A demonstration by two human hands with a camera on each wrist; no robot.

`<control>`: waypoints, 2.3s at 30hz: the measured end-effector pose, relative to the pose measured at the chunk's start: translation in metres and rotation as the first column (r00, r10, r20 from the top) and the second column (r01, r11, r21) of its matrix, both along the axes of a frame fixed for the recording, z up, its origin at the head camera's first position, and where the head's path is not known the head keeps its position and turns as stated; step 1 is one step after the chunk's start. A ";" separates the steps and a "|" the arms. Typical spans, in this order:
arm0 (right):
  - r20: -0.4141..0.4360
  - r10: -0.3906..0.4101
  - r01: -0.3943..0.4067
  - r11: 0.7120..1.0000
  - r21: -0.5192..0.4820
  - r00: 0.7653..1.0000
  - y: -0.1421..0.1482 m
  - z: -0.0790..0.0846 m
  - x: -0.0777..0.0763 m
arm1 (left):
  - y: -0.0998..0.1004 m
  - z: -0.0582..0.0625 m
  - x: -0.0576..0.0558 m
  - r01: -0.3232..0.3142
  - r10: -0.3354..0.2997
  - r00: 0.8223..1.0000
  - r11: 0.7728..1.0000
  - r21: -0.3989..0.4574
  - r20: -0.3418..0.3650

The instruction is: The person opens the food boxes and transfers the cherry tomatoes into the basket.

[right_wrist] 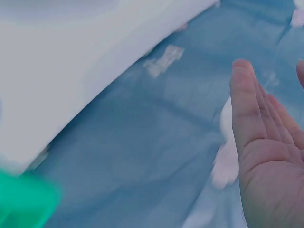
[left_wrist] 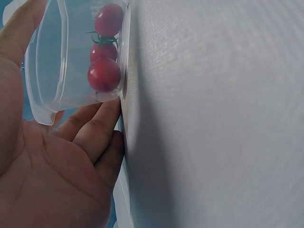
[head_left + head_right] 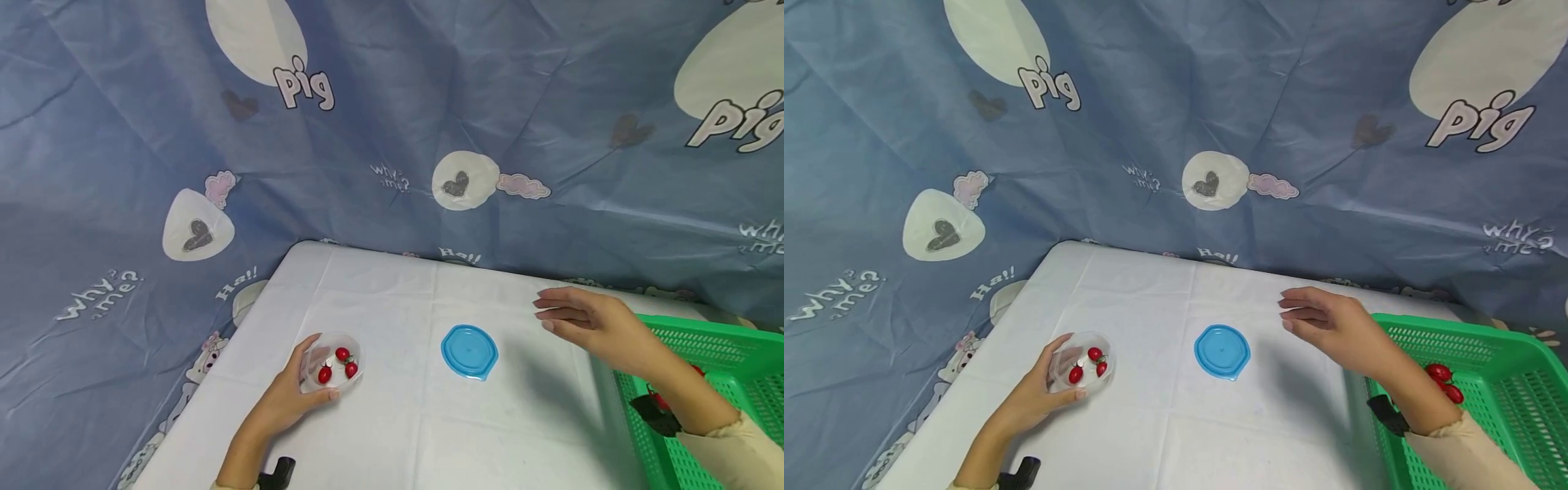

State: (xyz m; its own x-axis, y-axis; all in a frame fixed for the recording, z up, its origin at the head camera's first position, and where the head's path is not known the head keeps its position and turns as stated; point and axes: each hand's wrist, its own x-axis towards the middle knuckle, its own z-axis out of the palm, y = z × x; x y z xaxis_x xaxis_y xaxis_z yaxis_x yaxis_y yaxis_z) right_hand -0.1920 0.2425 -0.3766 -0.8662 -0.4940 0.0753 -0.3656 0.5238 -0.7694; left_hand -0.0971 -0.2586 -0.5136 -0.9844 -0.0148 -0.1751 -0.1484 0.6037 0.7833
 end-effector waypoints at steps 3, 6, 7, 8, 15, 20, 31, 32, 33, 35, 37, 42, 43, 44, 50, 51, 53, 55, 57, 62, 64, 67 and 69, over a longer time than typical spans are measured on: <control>0.021 0.100 -0.100 0.995 -0.005 0.995 -0.028 0.000 -0.008 | 0.000 0.000 0.000 0.003 -0.003 1.000 1.000 -0.005 -0.003; 0.061 0.183 -0.182 0.983 -0.013 0.981 -0.057 -0.003 -0.013 | 0.000 0.000 0.000 0.013 -0.013 1.000 1.000 -0.001 -0.002; 0.079 0.204 -0.204 0.979 -0.012 0.976 -0.066 -0.004 -0.015 | 0.000 0.001 0.000 0.012 -0.012 1.000 1.000 0.000 -0.001; 0.095 0.230 -0.230 0.973 -0.014 0.969 -0.076 -0.005 -0.016 | 0.000 0.001 0.000 0.010 -0.010 1.000 1.000 0.004 0.002; 0.144 0.397 -0.402 0.916 0.007 0.907 -0.156 -0.021 -0.027 | -0.003 0.002 0.004 0.001 -0.001 1.000 1.000 0.030 -0.008; 0.149 0.509 -0.523 0.849 0.080 0.848 -0.219 -0.031 -0.033 | -0.002 0.000 0.002 -0.007 0.007 1.000 1.000 0.027 0.004; 0.196 0.654 -0.682 0.700 0.212 0.731 -0.312 -0.048 -0.018 | 0.000 -0.003 0.004 0.038 -0.038 0.999 0.996 0.081 0.000; 0.209 0.647 -0.680 0.698 0.225 0.733 -0.316 -0.049 -0.017 | 0.001 -0.003 0.004 0.044 -0.044 0.999 0.995 0.093 -0.003; 0.222 0.641 -0.679 0.696 0.235 0.735 -0.319 -0.050 -0.017 | 0.001 -0.003 0.003 0.047 -0.046 0.999 0.993 0.106 -0.007; 0.238 0.629 -0.673 0.697 0.248 0.740 -0.325 -0.052 -0.017 | 0.001 -0.002 0.002 0.044 -0.043 0.999 0.993 0.113 -0.012; 0.243 0.618 -0.664 0.708 0.242 0.748 -0.331 -0.055 -0.018 | -0.001 -0.001 0.002 0.036 -0.034 0.999 0.993 0.110 -0.020; 0.299 0.558 -0.623 0.753 0.210 0.774 -0.342 -0.066 -0.021 | -0.002 -0.001 0.000 0.053 -0.046 0.996 0.994 0.095 -0.073; 0.318 0.540 -0.613 0.764 0.203 0.779 -0.343 -0.068 -0.022 | -0.002 -0.001 -0.001 0.060 -0.052 0.995 0.994 0.092 -0.082; 0.343 0.523 -0.604 0.774 0.192 0.780 -0.344 -0.070 -0.022 | -0.001 -0.001 -0.001 0.066 -0.058 0.994 0.994 0.092 -0.088; 0.413 0.534 -0.632 0.762 0.143 0.737 -0.345 -0.073 -0.021 | 0.000 0.001 -0.004 0.066 -0.060 0.994 0.995 0.068 -0.094; 0.413 0.549 -0.647 0.749 0.142 0.726 -0.345 -0.073 -0.022 | 0.000 0.001 -0.004 0.064 -0.058 0.994 0.996 0.068 -0.089; 0.388 0.587 -0.678 0.719 0.153 0.710 -0.344 -0.074 -0.022 | 0.000 0.001 -0.005 0.064 -0.058 0.995 0.995 0.077 -0.076; 0.361 0.615 -0.696 0.700 0.160 0.701 -0.342 -0.075 -0.023 | 0.000 0.001 -0.005 0.060 -0.055 0.996 0.995 0.082 -0.064; 0.348 0.632 -0.707 0.691 0.151 0.692 -0.340 -0.076 -0.024 | 0.001 0.001 -0.005 0.051 -0.047 0.998 0.995 0.080 -0.050; 0.305 0.666 -0.723 0.678 0.134 0.681 -0.332 -0.077 -0.024 | 0.002 0.000 -0.005 0.043 -0.040 0.998 0.996 0.083 -0.042; 0.260 0.684 -0.728 0.672 0.137 0.681 -0.327 -0.076 -0.023 | 0.003 0.001 -0.005 0.044 -0.041 0.998 0.996 0.076 -0.044; 0.198 0.702 -0.728 0.673 0.130 0.684 -0.320 -0.074 -0.023 | 0.004 0.002 -0.005 0.037 -0.034 0.998 0.998 0.058 -0.046; 0.176 0.703 -0.723 0.681 0.112 0.689 -0.314 -0.073 -0.024 | 0.004 0.003 -0.005 0.037 -0.035 0.999 0.998 0.051 -0.042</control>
